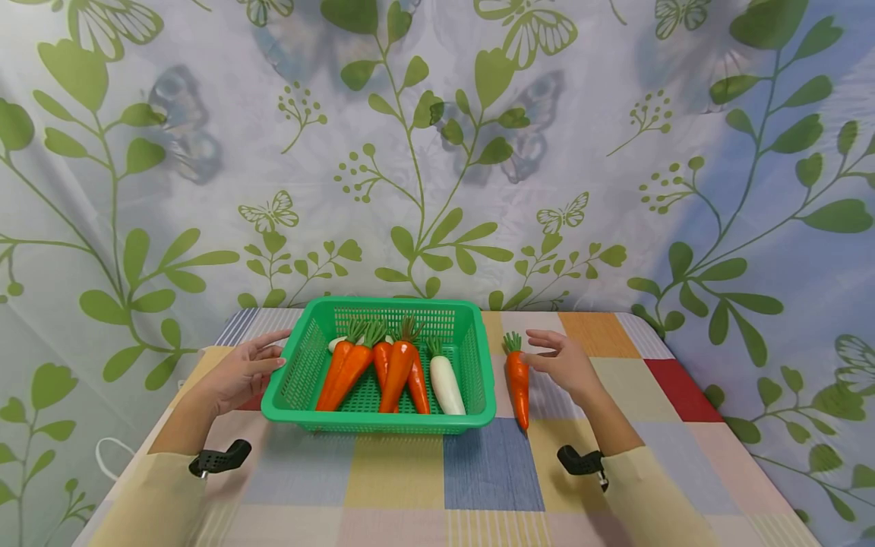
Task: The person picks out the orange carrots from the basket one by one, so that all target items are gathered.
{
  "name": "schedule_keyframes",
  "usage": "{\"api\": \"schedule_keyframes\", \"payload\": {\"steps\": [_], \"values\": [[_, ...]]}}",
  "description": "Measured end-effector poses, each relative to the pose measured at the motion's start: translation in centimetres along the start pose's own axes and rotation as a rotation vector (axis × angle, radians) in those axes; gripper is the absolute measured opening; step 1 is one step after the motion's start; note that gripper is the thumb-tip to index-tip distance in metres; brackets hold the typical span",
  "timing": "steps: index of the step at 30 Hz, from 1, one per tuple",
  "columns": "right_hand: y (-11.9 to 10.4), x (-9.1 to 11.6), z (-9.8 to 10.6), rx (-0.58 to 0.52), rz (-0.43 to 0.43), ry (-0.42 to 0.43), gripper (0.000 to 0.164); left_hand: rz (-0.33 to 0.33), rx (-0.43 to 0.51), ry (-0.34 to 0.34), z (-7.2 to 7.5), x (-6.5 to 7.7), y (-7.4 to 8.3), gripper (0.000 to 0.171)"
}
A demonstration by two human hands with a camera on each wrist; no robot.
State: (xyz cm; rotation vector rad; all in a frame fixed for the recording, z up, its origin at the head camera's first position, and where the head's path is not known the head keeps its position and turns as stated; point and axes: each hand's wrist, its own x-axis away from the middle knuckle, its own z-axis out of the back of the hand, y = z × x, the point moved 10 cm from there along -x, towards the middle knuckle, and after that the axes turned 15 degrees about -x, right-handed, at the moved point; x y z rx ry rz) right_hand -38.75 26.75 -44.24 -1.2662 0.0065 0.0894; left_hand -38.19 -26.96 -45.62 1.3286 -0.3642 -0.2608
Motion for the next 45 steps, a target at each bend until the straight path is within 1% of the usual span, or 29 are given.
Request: {"api": "schedule_keyframes", "payload": {"steps": [4,11,15,17,21,32,38,42,45], "values": [[-2.3,0.3,-0.8,-0.012,0.032,-0.020,0.061,0.007,-0.006,0.004,0.0,0.0,-0.1,0.074],[-5.7,0.8,-2.6,-0.075,0.061,-0.043,0.056,0.015,0.003,0.007,0.0,0.0,-0.2,0.073],[-7.2,0.8,-4.2,-0.135,0.079,-0.077,0.054,0.009,0.011,0.001,0.0,0.0,-0.3,0.072],[-7.9,0.8,-5.2,-0.184,0.086,-0.103,0.053,0.007,0.014,0.001,0.0,0.0,-0.4,0.072],[-9.0,0.8,-6.9,-0.242,0.093,-0.136,0.054,0.006,0.018,0.000,0.0,0.0,-0.5,0.072],[-9.3,0.5,-10.6,-0.334,0.047,-0.169,0.056,-0.004,0.015,0.004,-0.2,-0.1,-0.5,0.069],[-9.3,0.4,-12.5,-0.400,-0.016,-0.178,0.057,-0.002,0.011,0.003,-0.2,-0.1,-0.5,0.069],[-9.5,0.4,-13.7,-0.417,-0.037,-0.181,0.057,-0.016,0.020,0.002,-0.1,-0.1,-0.4,0.067],[-9.2,0.3,-14.5,-0.433,-0.062,-0.177,0.055,-0.028,0.032,0.000,-0.1,-0.2,-0.4,0.065]]}}
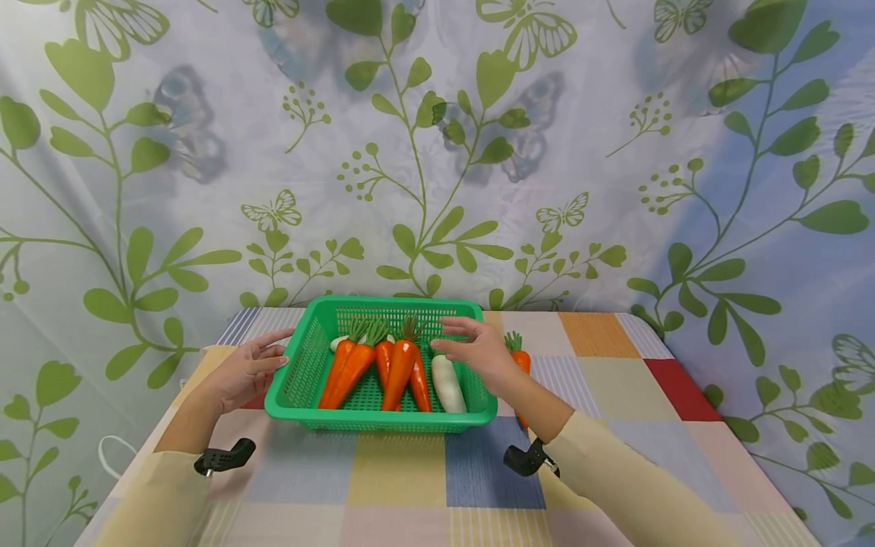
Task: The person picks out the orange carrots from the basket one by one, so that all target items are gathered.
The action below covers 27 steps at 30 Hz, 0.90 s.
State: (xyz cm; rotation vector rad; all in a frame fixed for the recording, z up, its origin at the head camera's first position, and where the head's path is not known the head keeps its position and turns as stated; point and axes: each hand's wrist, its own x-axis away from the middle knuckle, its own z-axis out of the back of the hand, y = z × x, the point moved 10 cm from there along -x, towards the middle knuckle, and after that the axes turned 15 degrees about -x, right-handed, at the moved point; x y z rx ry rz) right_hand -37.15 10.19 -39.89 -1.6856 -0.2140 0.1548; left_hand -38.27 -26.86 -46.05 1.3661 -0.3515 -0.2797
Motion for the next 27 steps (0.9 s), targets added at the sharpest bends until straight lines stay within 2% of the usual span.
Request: {"api": "schedule_keyframes", "payload": {"steps": [9,27], "values": [[1.8,-1.0,-1.7,-0.065,-0.071,0.016,0.057,0.004,0.012,-0.002,0.0,0.0,0.0,0.066],[3.7,-2.2,-4.2,0.074,-0.140,-0.015,0.055,0.010,0.001,0.005,0.0,0.0,0.1,0.069]]}}
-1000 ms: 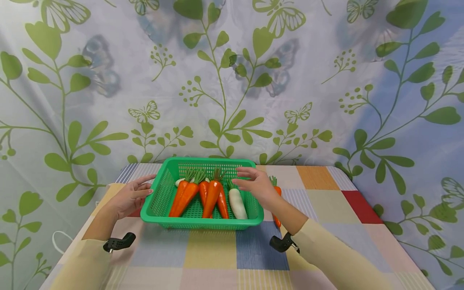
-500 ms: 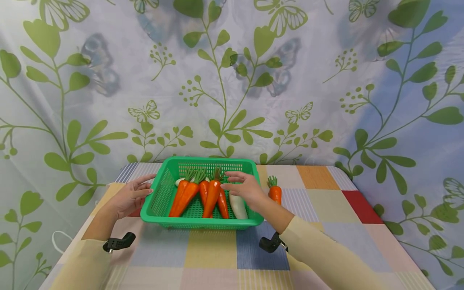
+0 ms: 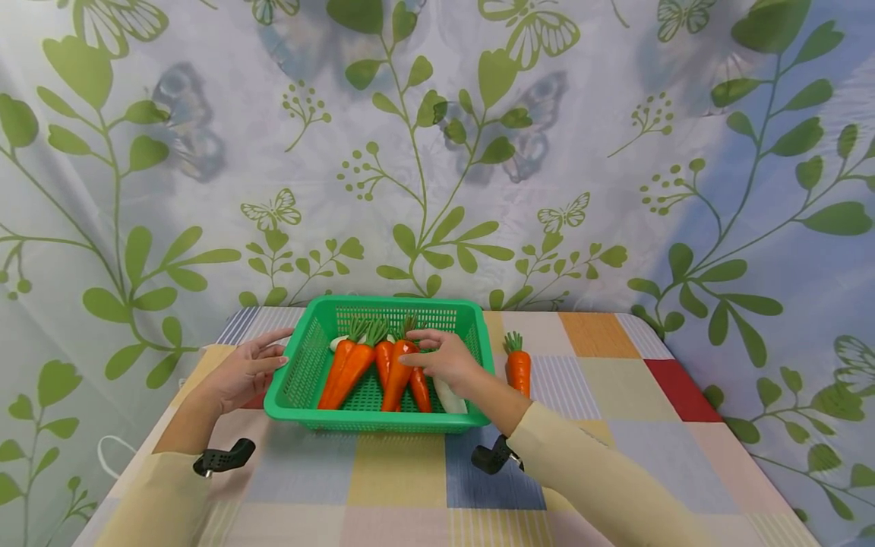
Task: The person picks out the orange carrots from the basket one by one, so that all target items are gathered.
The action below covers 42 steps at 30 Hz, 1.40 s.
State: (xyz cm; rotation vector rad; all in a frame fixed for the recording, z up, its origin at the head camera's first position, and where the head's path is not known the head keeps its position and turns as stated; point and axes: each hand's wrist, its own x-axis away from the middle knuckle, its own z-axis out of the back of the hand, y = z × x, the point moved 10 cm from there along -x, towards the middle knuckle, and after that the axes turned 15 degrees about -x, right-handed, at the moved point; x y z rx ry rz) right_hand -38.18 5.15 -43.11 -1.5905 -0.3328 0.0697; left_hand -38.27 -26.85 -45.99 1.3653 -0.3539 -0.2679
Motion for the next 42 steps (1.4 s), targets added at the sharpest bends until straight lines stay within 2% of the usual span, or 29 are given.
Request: {"api": "schedule_keyframes", "payload": {"steps": [10,18,33,42], "values": [[0.9,-0.8,-1.0,0.048,-0.021,0.029,0.058,0.000,-0.003,0.001,0.0,0.0,0.0,0.070],[0.8,-1.4,-1.3,0.107,0.003,0.042,0.059,0.008,-0.002,0.005,0.0,0.1,-0.1,0.070],[1.2,-1.6,-1.5,0.138,0.026,0.060,0.062,0.011,-0.006,0.011,-0.2,0.3,0.1,0.071],[1.4,-1.4,-1.6,0.078,0.003,0.072,0.062,0.003,-0.010,0.013,-0.3,0.3,0.2,0.072]]}}
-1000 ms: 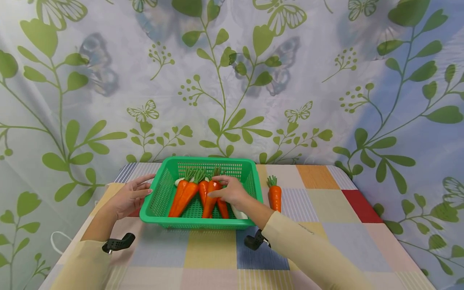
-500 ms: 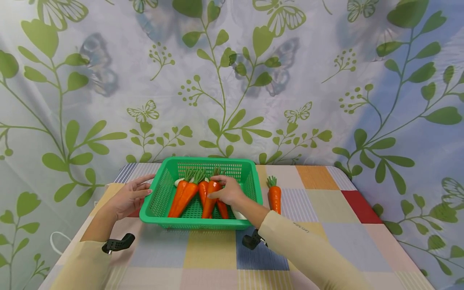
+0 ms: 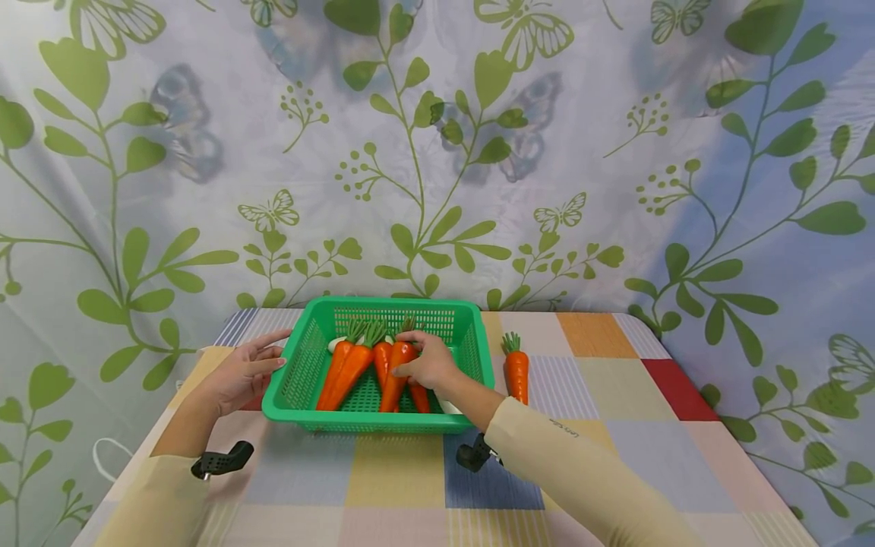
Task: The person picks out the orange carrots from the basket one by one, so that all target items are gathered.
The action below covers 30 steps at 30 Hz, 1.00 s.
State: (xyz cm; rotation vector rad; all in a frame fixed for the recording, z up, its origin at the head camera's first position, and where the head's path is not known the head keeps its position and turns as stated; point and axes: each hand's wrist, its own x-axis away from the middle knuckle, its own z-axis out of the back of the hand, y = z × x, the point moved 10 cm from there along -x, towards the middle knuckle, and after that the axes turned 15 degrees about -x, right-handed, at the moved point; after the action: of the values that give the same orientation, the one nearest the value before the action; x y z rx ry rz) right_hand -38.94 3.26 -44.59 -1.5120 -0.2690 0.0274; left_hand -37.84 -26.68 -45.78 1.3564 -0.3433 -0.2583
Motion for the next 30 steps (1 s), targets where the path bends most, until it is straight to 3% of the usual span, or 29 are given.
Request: {"api": "schedule_keyframes", "payload": {"steps": [30], "values": [[-0.14,0.19,0.24,-0.084,-0.003,0.003,0.053,0.011,-0.003,0.005,0.08,-0.04,0.03,0.072]]}}
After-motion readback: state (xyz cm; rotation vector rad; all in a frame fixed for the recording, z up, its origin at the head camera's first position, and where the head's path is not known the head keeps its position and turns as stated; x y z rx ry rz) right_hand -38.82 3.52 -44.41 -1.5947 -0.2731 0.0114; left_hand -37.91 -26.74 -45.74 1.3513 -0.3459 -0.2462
